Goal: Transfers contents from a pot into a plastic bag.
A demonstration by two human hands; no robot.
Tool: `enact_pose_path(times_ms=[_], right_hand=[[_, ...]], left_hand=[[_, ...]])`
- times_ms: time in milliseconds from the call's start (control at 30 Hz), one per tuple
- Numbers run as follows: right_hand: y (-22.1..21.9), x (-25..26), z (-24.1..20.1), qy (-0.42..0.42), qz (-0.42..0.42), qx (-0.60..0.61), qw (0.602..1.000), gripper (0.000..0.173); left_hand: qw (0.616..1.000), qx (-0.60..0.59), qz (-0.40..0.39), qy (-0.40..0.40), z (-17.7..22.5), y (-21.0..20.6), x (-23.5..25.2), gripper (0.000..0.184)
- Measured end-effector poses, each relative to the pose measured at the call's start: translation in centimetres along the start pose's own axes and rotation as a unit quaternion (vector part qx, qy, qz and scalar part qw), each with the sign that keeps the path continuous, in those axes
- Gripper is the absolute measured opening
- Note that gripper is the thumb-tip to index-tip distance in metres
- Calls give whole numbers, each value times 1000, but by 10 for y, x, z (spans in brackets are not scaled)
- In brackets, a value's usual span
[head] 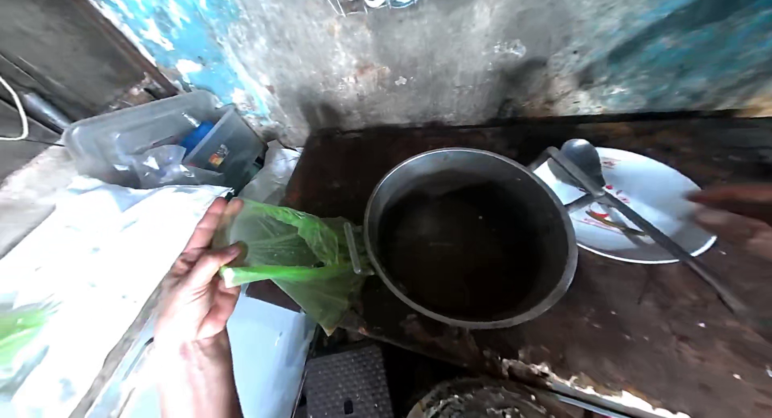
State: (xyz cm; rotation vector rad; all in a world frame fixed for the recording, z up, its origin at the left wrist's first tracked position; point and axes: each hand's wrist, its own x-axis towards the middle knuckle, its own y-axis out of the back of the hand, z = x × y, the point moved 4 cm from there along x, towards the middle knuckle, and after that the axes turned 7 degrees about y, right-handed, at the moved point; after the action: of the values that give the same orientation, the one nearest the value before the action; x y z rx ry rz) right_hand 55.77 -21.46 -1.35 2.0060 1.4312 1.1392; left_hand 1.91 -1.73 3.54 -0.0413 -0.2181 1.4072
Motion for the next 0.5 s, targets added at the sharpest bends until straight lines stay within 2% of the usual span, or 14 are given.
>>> enact_pose_path(times_ms=[100, 133, 200, 267, 333, 433, 500], right_hand=[[-55, 79, -145, 195, -6, -25, 981, 44], [-85, 102, -183, 232, -49, -43, 971, 43], [-154, 143, -240, 224, -216, -75, 947, 57], [-221, 172, -272, 186, -339, -93, 918, 69], [-269, 189, -285, 159, -381, -90, 906, 66], [-293, 208, -291, 109, -400, -71, 907, 31], [-287, 225, -286, 81, -390, -30, 917, 23]], left_hand=[[1000, -11, -12, -4, -2, -3, 3, 61], [1000, -17, -14, -7, -3, -4, 4, 62], [999, -24, -19, -16, -5, -4, 4, 62], [999, -27, -16, -21, -5, -1, 2, 62], [999, -41, -12, -20, -6, 6, -2, 63], [997, -66, -9, -25, -7, 30, -8, 63], [997, -67, 13, -20, -9, 48, -11, 59]])
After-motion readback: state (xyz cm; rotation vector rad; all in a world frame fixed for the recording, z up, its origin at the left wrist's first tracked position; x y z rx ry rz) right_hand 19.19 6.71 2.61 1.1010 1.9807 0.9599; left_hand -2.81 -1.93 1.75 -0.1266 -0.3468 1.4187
